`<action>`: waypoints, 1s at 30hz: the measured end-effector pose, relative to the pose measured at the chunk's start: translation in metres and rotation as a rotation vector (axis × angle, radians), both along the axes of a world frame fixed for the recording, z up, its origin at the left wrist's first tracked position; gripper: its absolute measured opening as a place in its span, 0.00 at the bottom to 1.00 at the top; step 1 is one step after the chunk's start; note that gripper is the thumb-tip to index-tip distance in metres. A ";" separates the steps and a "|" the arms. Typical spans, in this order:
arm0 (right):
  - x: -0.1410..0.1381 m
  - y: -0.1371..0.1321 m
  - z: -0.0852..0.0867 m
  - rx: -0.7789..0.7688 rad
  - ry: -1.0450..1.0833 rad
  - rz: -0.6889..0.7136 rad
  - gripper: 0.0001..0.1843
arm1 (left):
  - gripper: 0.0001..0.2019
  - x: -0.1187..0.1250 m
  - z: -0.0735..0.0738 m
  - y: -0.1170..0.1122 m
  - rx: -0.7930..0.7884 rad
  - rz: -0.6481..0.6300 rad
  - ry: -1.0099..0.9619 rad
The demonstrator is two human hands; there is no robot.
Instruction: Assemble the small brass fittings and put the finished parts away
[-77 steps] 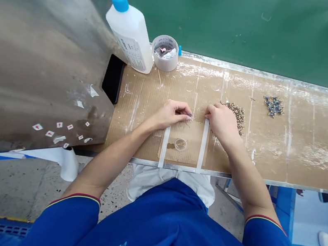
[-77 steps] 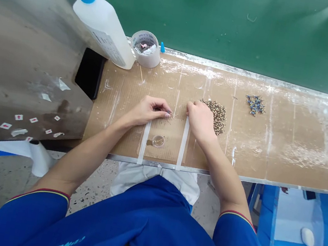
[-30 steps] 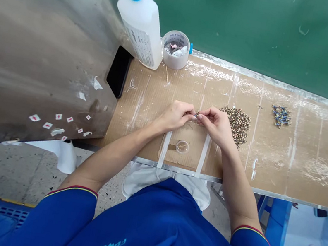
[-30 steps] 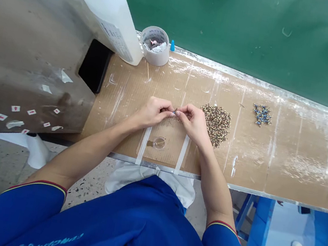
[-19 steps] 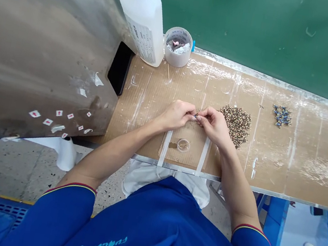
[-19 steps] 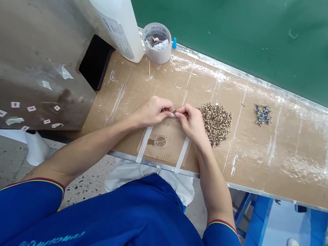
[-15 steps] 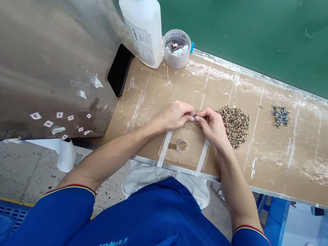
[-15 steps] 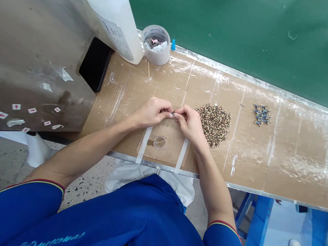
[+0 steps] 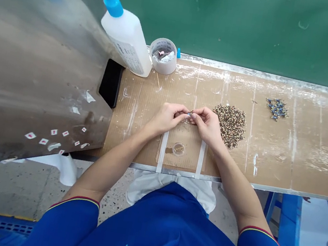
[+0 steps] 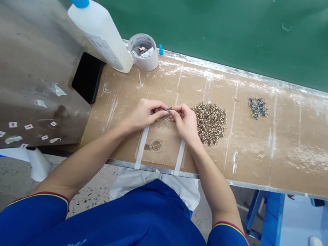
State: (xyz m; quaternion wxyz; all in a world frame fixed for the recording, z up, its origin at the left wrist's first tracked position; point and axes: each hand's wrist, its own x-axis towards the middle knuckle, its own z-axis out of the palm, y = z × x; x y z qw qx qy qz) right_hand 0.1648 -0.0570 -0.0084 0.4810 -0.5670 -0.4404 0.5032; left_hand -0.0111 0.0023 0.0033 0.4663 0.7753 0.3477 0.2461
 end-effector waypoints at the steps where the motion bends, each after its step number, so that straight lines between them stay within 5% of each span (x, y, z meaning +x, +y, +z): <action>1: 0.000 0.000 0.000 0.006 0.006 -0.002 0.26 | 0.10 0.000 0.000 0.000 0.047 0.000 0.018; 20: 0.010 0.001 0.003 0.044 -0.179 0.210 0.11 | 0.11 0.001 -0.019 0.001 0.278 -0.059 0.088; 30: 0.007 0.004 -0.003 0.027 0.054 0.074 0.17 | 0.13 0.004 -0.011 0.001 0.144 -0.003 0.002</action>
